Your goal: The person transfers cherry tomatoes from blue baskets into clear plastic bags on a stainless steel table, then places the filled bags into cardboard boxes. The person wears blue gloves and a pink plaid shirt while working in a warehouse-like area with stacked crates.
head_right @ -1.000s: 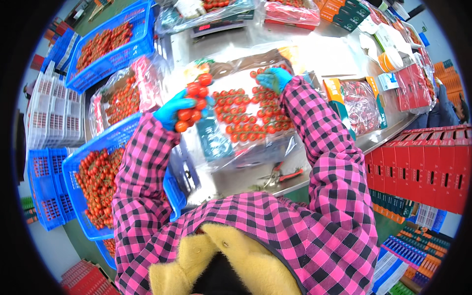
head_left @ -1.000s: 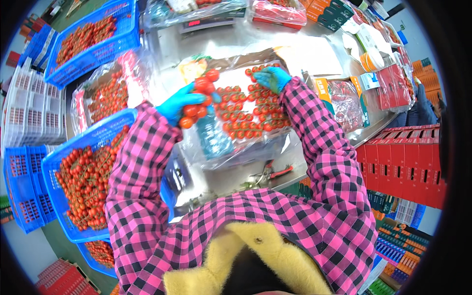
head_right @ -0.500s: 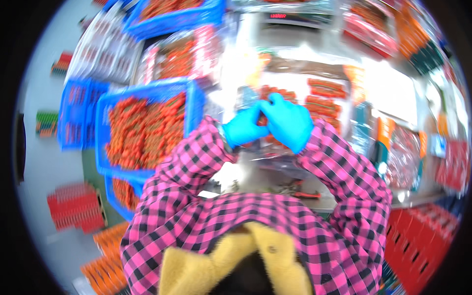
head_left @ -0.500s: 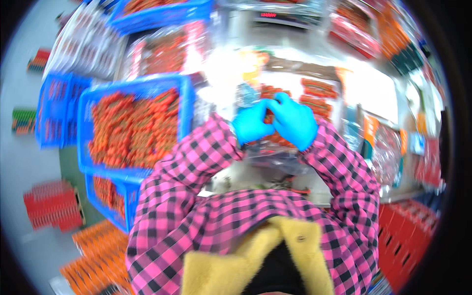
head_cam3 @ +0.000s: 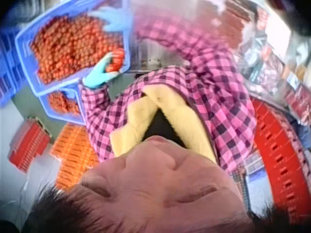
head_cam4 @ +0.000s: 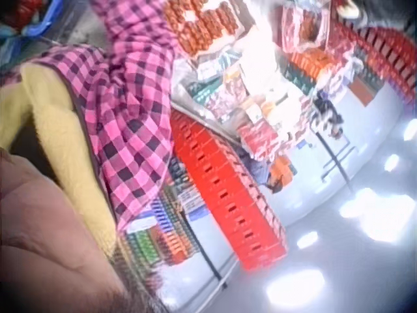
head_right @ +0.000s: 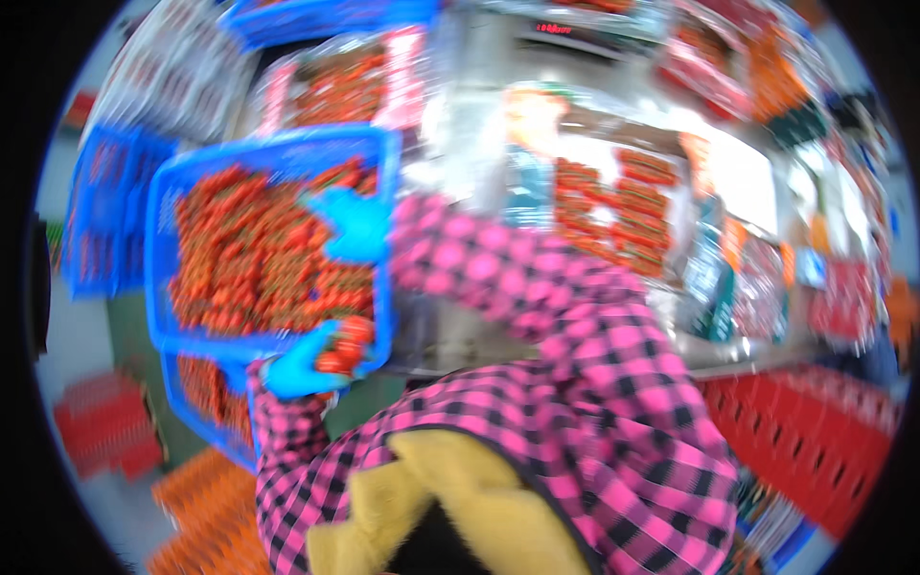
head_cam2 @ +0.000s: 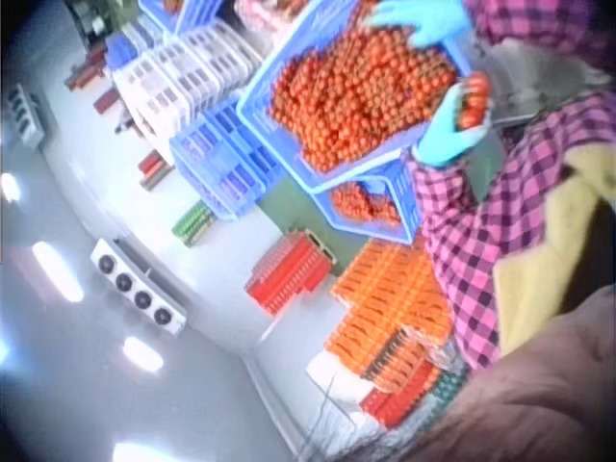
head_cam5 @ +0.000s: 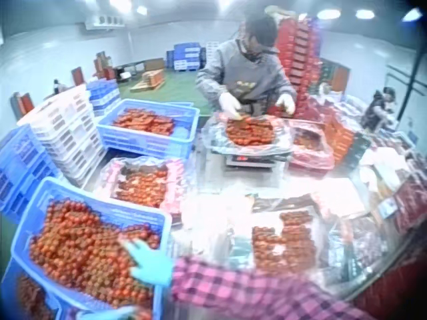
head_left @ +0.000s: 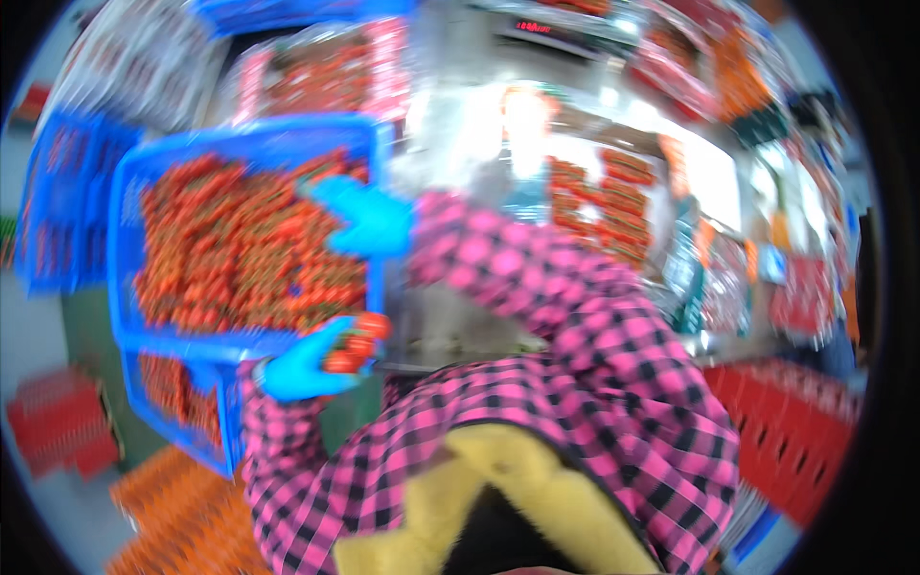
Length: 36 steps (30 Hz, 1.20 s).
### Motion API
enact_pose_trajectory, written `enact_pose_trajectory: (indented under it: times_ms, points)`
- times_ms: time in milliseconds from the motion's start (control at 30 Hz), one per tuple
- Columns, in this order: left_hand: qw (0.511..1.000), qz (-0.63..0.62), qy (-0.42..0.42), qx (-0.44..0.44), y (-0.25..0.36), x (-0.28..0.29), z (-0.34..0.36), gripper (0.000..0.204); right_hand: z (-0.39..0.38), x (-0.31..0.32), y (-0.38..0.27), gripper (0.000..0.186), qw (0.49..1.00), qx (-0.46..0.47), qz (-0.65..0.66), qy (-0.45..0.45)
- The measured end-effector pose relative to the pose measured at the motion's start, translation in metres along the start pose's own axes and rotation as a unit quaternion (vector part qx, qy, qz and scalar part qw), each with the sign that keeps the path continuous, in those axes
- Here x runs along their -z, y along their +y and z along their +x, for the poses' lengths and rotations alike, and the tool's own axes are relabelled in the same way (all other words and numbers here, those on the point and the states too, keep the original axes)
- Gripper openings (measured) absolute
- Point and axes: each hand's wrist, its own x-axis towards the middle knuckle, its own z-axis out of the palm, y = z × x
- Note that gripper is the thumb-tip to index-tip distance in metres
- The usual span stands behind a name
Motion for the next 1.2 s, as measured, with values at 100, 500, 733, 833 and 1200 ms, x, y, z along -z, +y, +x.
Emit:
enact_pose_trajectory:
  times_ms: [100, 500, 733, 833, 1200]
  points:
    - [0.985, -0.035, 0.099, -0.135, 0.041, 0.005, 0.057, 0.073, -0.051, -0.005, 0.016, 0.068, 0.999, -0.008, -0.036, 0.009]
    - [0.586, 0.804, 0.069, 0.076, 0.019, -0.027, 0.476, 0.048, -0.305, 0.256, 0.152, 0.051, 0.845, -0.367, -0.381, 0.081]
    - [0.695, 0.716, 0.019, -0.067, 0.027, -0.111, 0.358, 0.018, -0.241, 0.275, 0.090, 0.036, 0.795, -0.479, -0.361, -0.093]
    - [0.824, 0.480, -0.116, -0.277, 0.007, -0.156, 0.267, 0.034, -0.158, 0.232, 0.049, 0.030, 0.922, -0.230, -0.296, 0.092]
    - [0.902, 0.431, 0.039, -0.010, -0.001, 0.000, 0.018, 0.034, 0.083, -0.119, 0.076, 0.033, 0.914, -0.349, -0.184, -0.097]
